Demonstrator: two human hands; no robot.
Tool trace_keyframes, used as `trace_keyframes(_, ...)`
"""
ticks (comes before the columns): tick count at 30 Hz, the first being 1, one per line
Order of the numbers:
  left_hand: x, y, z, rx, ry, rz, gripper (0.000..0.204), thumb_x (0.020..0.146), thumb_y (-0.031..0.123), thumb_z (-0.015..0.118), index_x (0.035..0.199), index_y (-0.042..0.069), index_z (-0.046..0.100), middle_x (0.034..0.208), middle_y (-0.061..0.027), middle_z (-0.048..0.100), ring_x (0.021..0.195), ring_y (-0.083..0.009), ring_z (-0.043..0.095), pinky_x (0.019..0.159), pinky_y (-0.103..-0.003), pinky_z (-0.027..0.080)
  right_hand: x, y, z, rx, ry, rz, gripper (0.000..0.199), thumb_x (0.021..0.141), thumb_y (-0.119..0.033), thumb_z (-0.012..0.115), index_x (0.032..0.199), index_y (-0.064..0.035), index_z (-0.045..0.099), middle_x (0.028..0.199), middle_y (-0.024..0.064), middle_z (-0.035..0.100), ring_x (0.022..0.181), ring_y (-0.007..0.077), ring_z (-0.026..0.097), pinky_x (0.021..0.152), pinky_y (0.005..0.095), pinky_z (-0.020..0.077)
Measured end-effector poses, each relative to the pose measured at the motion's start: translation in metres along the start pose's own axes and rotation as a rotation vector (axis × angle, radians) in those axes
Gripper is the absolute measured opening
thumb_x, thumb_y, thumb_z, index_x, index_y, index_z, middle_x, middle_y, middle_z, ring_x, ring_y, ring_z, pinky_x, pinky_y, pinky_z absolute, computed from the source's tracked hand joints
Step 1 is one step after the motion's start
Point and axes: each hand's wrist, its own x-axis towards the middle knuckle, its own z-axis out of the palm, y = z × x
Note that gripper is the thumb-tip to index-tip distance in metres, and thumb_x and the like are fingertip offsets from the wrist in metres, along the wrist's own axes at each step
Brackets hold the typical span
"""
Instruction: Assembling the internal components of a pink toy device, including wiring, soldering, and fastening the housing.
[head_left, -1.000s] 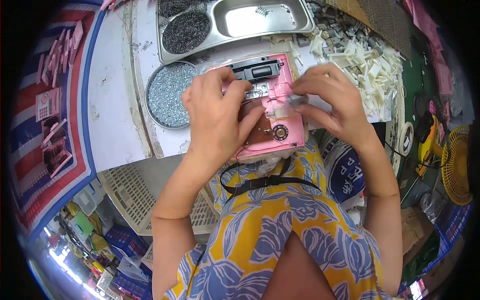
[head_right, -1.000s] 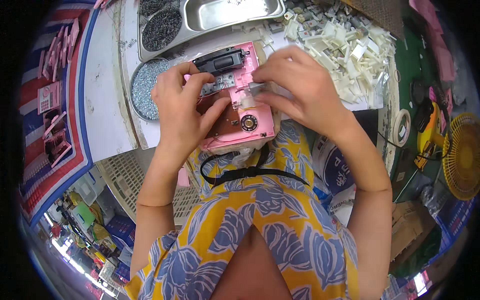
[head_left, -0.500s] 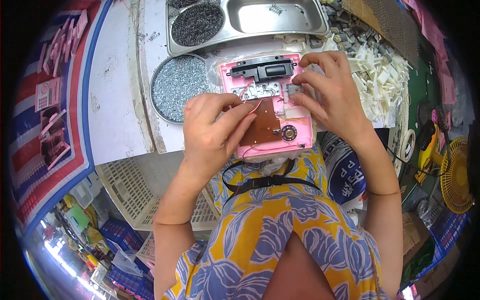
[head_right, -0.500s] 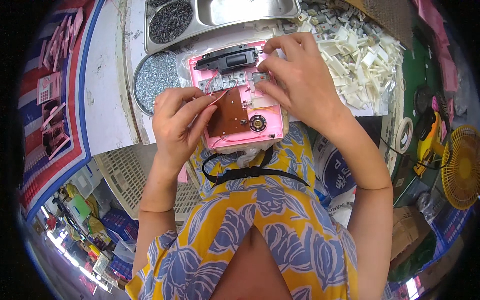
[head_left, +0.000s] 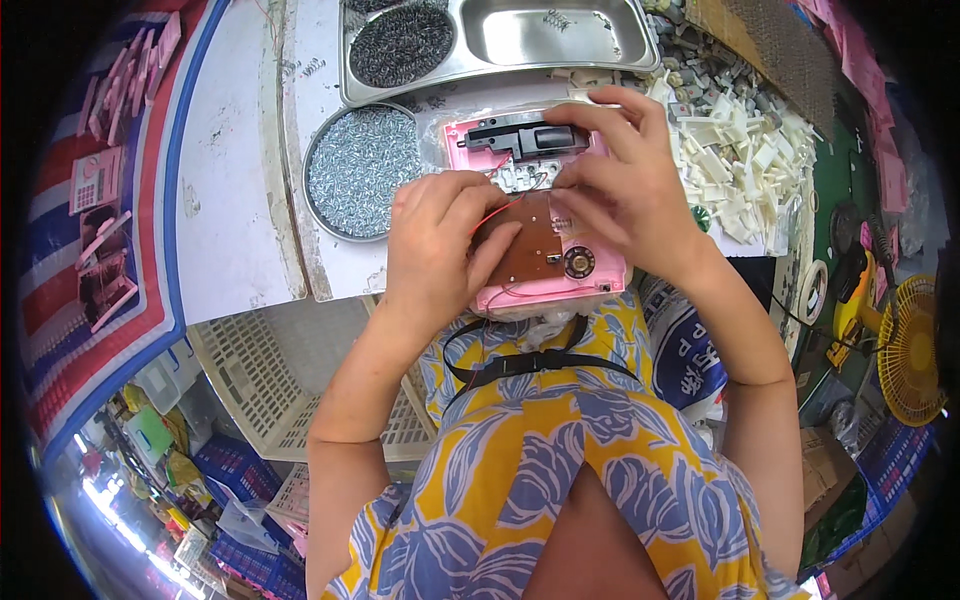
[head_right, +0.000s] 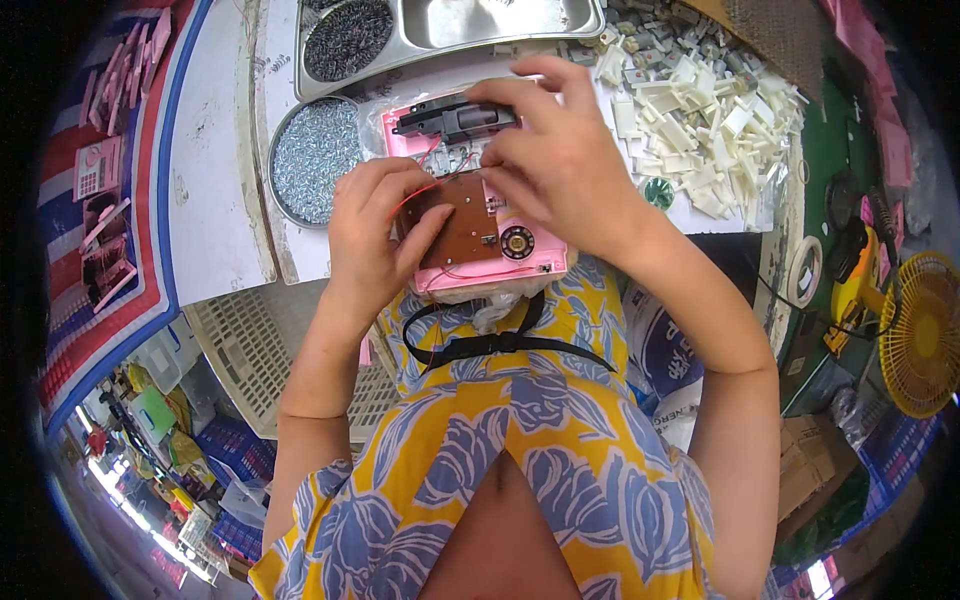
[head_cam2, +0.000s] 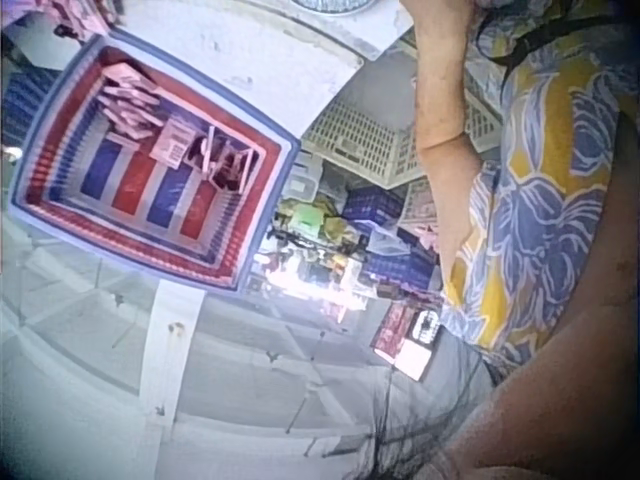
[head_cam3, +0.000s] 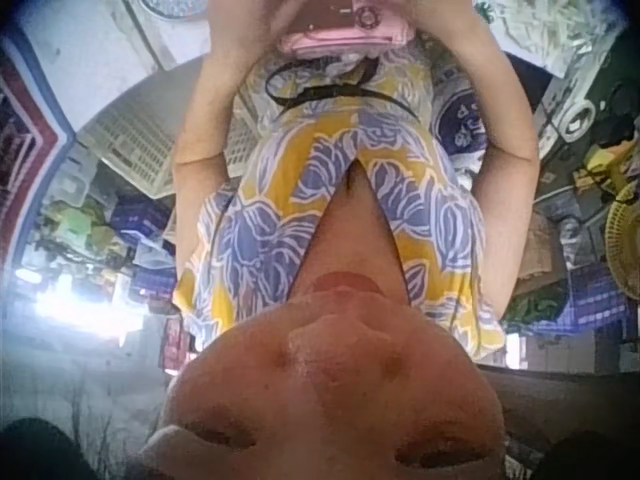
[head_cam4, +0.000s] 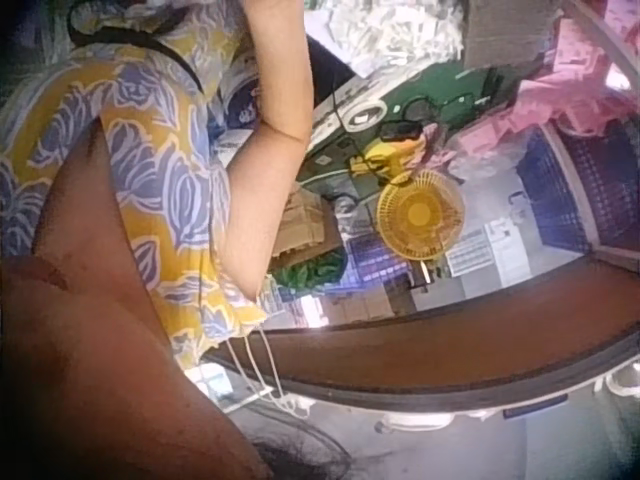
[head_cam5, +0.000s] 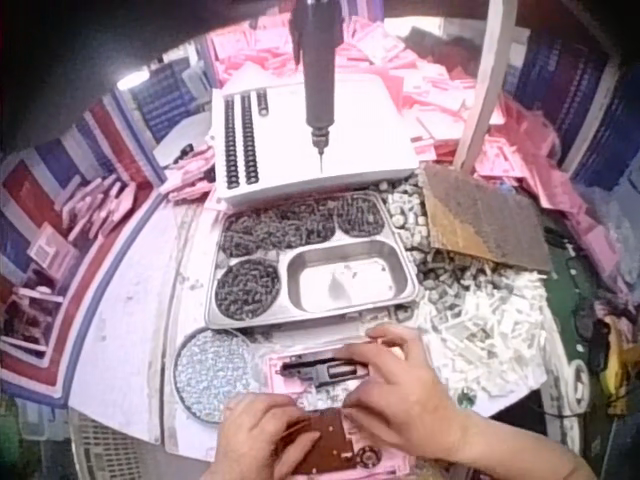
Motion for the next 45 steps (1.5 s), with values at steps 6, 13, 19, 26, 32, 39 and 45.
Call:
trace_keyframes(6,0.019,0.024,-0.013,-0.069,0.219,-0.114,0.035,0.075,0.014,0.081,0.106,0.008,0.068,0.104,-0.0066,0.065,0.098,-0.0299,0.06,0.089,-0.043,0.041,-0.016,0.006,-0.015,0.145,0.033,0.185,0.01,0.077,-0.012,0.079,0.083,-0.0081,0.072,0.132,0.0068,0.064,0.128,0.0347,0.045,0.109,0.0457,0.036)
trace_keyframes(13,0.052,0.035,-0.004,0.22,-0.053,0.082,0.027,0.073,0.018,0.082,0.098,0.013,0.073,0.103,-0.0035,0.062,0.1,-0.0262,0.057,0.086,-0.041,0.037,-0.018,0.007,-0.022,0.217,0.096,0.216,0.012,0.075,-0.013,0.081,0.084,-0.0085,0.073,0.13,0.0071,0.066,0.128,0.0325,0.046,0.109,0.0461,0.0354)
trace_keyframes(19,0.062,0.038,0.004,-0.01,-0.043,0.107,0.024,0.078,0.011,0.078,0.102,0.007,0.073,0.099,-0.0054,0.066,0.092,-0.0256,0.062,0.081,-0.039,0.046,-0.011,0.006,-0.028,0.169,0.107,0.114,0.013,0.074,-0.012,0.081,0.083,-0.0097,0.073,0.128,0.0068,0.067,0.127,0.0337,0.047,0.109,0.0464,0.0363)
trace_keyframes(26,0.077,0.041,-0.004,-0.511,-0.493,-0.306,0.017,0.097,0.003,0.064,0.112,-0.005,0.07,0.091,-0.0099,0.074,0.079,-0.0102,0.071,0.071,-0.024,0.058,-0.02,0.013,-0.03,0.182,0.171,0.078,0.014,0.073,-0.015,0.084,0.083,-0.0095,0.075,0.123,0.0071,0.069,0.125,0.0336,0.049,0.108,0.0466,0.0371)
trace_keyframes(32,0.074,0.044,0.002,-0.624,-0.36,-0.452,0.012,0.095,0.007,0.065,0.099,-0.002,0.073,0.073,-0.0055,0.071,0.062,-0.01,0.066,0.057,-0.025,0.051,-0.039,0.005,-0.015,0.354,0.265,0.258,0.014,0.076,-0.012,0.084,0.082,-0.0102,0.071,0.123,0.0089,0.068,0.118,0.0305,0.053,0.101,0.0442,0.0416)
trace_keyframes(39,0.053,0.053,0.02,-0.762,-0.13,-0.61,0.007,0.096,0.0,0.067,0.102,-0.004,0.068,0.086,-0.0065,0.071,0.073,-0.0095,0.066,0.067,-0.022,0.053,-0.084,0.001,-0.054,0.142,0.335,0.223,0.016,0.075,-0.007,0.081,0.086,-0.0093,0.069,0.122,0.0105,0.067,0.111,0.0332,0.057,0.099,0.0428,0.0438)
trace_keyframes(45,0.032,0.043,0.009,-0.624,-0.053,-0.453,0.005,0.094,-0.002,0.068,0.099,-0.004,0.068,0.083,-0.0034,0.068,0.07,-0.0071,0.062,0.064,-0.02,0.048,-0.192,0.072,-0.187,0.612,1.373,0.866,0.013,0.096,-0.008,0.068,0.105,-0.0028,0.061,0.089,0.0076,0.064,0.066,0.0135,0.06,0.057,0.0276,0.0504)
